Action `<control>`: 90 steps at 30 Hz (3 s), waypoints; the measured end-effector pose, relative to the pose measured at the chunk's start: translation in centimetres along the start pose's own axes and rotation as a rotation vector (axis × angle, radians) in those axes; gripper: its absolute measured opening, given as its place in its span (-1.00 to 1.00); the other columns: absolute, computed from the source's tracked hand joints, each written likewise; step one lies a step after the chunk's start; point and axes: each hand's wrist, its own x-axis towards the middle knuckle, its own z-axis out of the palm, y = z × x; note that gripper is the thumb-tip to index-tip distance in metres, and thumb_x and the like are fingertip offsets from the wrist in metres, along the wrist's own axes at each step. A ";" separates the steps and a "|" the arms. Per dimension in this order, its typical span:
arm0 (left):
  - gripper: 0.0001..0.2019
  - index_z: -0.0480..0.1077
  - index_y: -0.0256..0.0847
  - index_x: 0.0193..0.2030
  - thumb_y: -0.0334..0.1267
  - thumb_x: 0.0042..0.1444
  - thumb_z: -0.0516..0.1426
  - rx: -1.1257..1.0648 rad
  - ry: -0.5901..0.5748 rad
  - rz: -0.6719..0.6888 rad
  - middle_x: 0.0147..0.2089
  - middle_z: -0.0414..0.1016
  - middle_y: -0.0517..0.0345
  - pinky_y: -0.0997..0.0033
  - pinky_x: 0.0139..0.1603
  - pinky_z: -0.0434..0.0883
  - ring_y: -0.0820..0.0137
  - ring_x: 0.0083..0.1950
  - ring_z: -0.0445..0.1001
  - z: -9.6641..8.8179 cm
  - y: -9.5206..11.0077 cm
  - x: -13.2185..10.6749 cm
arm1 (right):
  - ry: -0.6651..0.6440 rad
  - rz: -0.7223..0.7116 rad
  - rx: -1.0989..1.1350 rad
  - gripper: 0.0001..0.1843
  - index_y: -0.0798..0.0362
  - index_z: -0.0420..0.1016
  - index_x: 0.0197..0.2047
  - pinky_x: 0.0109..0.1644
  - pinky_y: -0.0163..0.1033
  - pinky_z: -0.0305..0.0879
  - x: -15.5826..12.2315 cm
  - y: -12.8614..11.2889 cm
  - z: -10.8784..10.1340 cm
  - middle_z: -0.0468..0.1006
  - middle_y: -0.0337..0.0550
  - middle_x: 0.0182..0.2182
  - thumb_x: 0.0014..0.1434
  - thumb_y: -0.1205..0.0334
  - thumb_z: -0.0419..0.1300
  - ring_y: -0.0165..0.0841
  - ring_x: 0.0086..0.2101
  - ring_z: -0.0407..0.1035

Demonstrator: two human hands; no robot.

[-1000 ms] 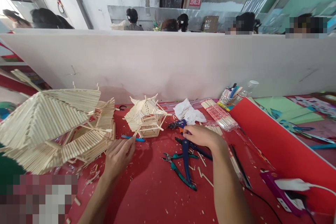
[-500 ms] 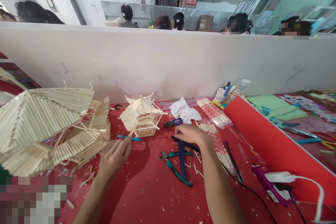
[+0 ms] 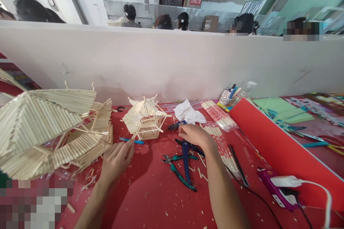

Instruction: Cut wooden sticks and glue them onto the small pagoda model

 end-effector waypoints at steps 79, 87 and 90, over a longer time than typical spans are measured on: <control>-0.90 0.47 -0.23 -0.17 -0.45 0.29 0.13 0.002 -0.008 -0.054 -0.54 0.35 0.30 0.45 -0.40 0.24 0.47 -0.52 0.33 -0.3 0.8 0.3 | 0.085 -0.313 -0.185 -0.64 0.12 0.48 0.09 -0.20 -0.14 0.42 0.1 -14.4 5.4 0.67 0.11 -0.23 0.49 0.23 -0.08 -0.07 -0.18 0.61; -0.88 0.48 -0.21 -0.15 -0.41 0.33 0.10 0.024 -0.035 -0.057 -0.54 0.36 0.29 0.45 -0.39 0.25 0.49 -0.52 0.34 -0.4 0.8 0.1 | 0.064 -0.244 -0.133 -0.63 0.08 0.49 0.12 -0.21 -0.15 0.41 -0.1 -14.5 4.5 0.70 0.10 -0.25 0.50 0.13 -0.06 -0.08 -0.22 0.63; -0.89 0.47 -0.22 -0.15 -0.41 0.33 0.10 0.027 -0.036 -0.060 -0.54 0.37 0.29 0.45 -0.39 0.27 0.49 -0.52 0.35 -0.4 0.8 0.0 | 0.059 -0.237 -0.125 -0.60 0.08 0.49 0.12 -0.20 -0.13 0.42 -0.1 -14.5 4.6 0.69 0.12 -0.24 0.50 0.10 -0.08 -0.07 -0.22 0.63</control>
